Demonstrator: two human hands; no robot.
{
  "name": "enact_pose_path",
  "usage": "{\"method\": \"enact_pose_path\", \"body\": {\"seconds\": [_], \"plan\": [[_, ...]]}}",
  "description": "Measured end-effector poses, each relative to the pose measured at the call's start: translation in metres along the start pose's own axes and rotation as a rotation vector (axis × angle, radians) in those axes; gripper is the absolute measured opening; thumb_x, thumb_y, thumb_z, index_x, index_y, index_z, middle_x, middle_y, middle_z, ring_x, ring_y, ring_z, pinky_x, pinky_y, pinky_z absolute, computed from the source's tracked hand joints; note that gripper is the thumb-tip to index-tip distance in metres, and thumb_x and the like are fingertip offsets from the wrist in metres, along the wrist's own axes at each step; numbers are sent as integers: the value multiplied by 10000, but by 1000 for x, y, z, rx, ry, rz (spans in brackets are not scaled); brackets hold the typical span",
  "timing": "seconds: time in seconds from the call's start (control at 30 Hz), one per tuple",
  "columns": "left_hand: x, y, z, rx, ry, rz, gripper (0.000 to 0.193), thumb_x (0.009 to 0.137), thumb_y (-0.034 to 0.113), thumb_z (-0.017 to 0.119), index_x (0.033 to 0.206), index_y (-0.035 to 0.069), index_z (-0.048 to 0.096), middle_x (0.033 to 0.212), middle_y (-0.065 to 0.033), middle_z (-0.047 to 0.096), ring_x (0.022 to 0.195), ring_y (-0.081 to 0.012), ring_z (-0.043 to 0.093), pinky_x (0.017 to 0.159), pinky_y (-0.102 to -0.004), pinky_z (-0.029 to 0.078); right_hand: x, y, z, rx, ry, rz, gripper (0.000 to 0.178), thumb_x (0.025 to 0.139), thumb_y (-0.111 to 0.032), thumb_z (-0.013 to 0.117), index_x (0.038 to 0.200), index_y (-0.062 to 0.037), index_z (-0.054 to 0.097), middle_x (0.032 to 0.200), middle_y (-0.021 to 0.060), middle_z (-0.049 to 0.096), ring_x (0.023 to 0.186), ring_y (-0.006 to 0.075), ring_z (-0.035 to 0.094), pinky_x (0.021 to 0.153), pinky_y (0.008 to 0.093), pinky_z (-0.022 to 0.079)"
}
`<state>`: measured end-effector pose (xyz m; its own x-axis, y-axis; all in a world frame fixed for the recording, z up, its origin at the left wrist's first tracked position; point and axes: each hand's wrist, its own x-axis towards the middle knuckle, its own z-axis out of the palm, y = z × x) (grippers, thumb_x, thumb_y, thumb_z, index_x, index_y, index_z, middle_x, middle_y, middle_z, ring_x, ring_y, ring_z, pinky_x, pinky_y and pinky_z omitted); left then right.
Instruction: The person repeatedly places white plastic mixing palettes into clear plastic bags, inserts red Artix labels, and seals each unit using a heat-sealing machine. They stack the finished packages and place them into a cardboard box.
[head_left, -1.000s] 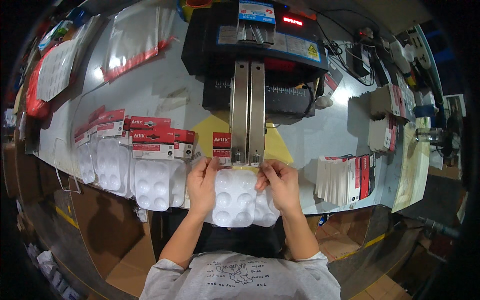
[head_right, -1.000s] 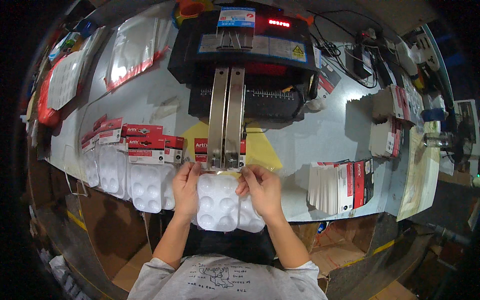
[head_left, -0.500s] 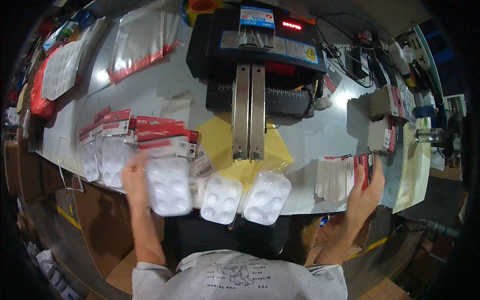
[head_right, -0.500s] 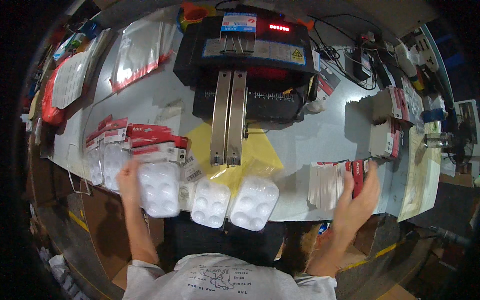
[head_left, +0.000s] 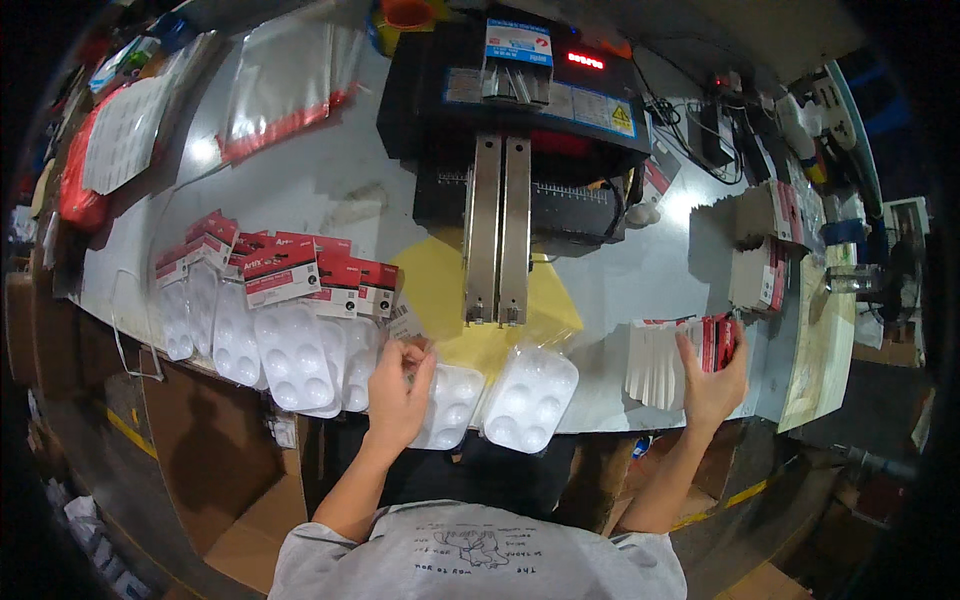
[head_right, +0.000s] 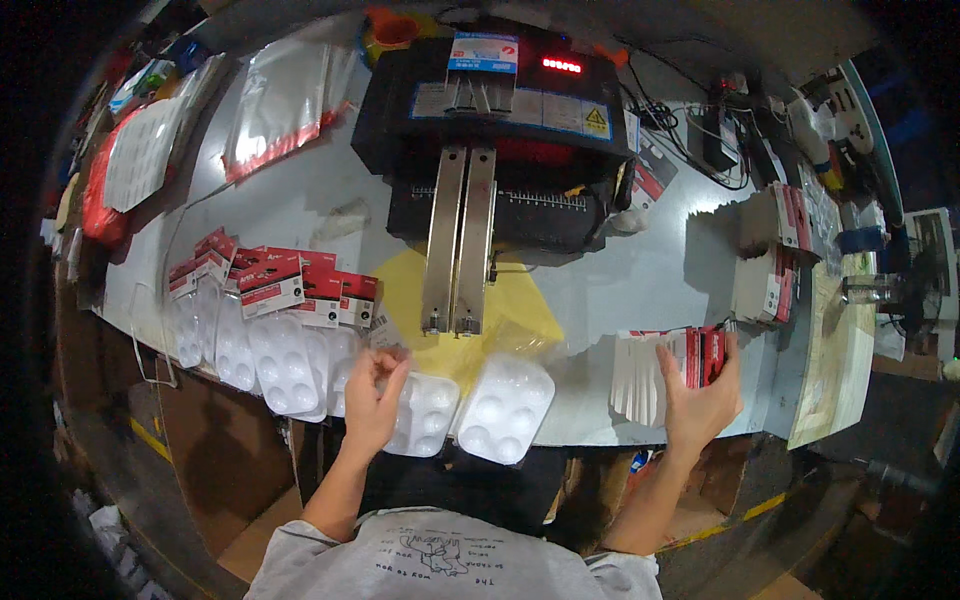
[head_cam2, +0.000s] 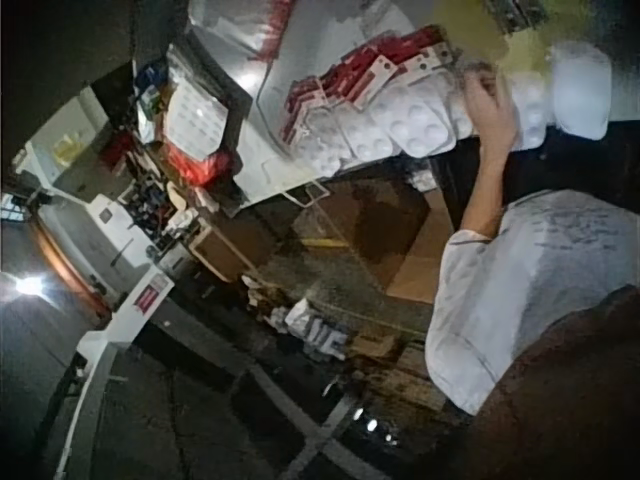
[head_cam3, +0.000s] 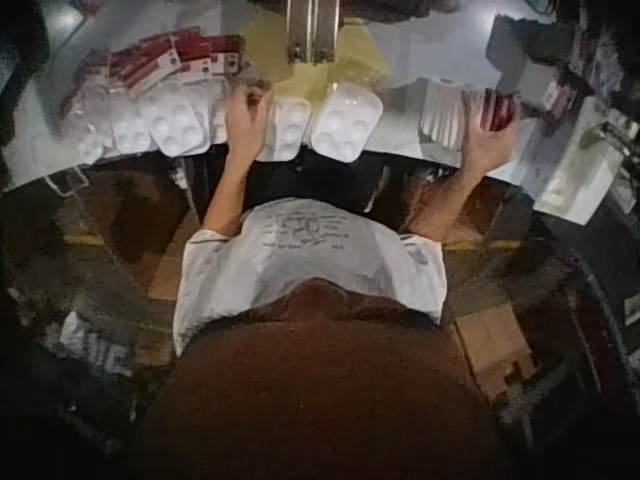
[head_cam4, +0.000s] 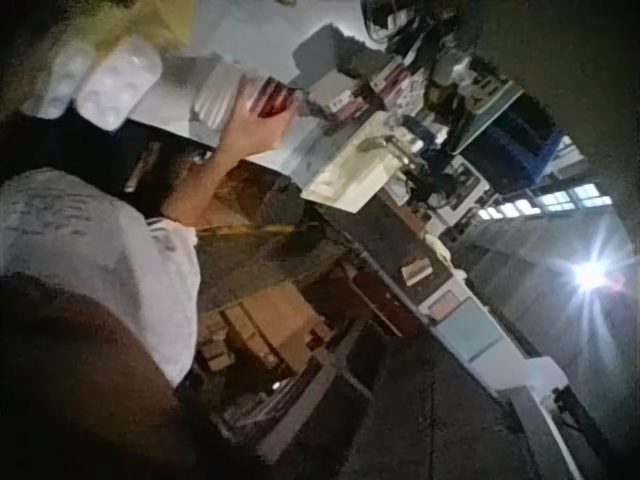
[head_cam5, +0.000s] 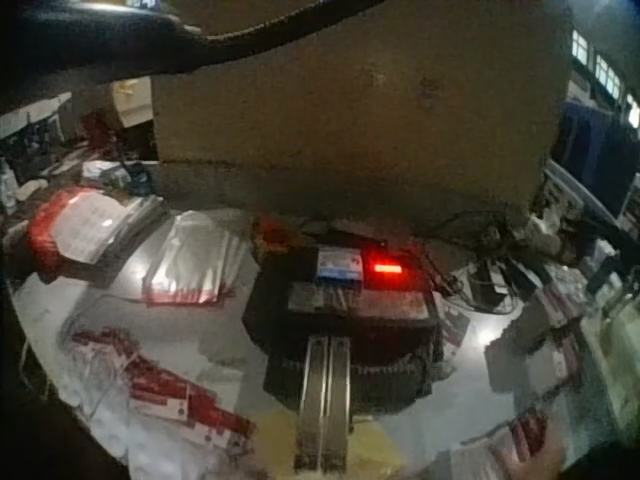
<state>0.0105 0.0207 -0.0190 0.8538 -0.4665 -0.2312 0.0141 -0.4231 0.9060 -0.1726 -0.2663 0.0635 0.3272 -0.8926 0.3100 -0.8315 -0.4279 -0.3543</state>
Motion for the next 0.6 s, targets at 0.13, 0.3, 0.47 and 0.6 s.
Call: {"method": "enact_pose_path", "body": {"seconds": [0.13, 0.3, 0.47, 0.6], "plan": [[-17, 29, -15, -540, -178, -174, 110, 932, 90, 519, 980, 3, 472, 910, -113, 677, 852, -99, 609, 736, -233, 472, -25, -33, -14, -131, 237, -25, 517, 610, -232, 834, 1031, -23, 618, 969, 114, 661, 884, 258, 622, 800, 338, 485], [-43, 69, -16, -317, -334, -91, 120, 913, 106, 556, 935, -1, 606, 898, -64, 693, 766, -67, 609, 679, -205, 470, -62, -92, -17, 577, -350, -434, 523, 508, -284, 878, 917, -48, 654, 804, 65, 658, 646, 183, 585, 598, 284, 474], [-44, 83, -15, -46, -345, -10, 97, 888, 117, 597, 909, 30, 633, 634, -63, 620, 510, -76, 539, 495, -229, 421, -68, -121, -2, 651, -627, -478, 342, 620, -226, 832, 820, -15, 652, 690, 112, 634, 580, 204, 614, 533, 271, 468], [-42, 77, -13, -102, -301, 77, 95, 886, 122, 603, 890, 31, 630, 558, -60, 539, 453, -92, 487, 451, -241, 379, -67, -123, 2, 662, -583, -509, 288, 631, -229, 823, 758, -29, 659, 604, 85, 618, 497, 176, 593, 478, 260, 447]]}}
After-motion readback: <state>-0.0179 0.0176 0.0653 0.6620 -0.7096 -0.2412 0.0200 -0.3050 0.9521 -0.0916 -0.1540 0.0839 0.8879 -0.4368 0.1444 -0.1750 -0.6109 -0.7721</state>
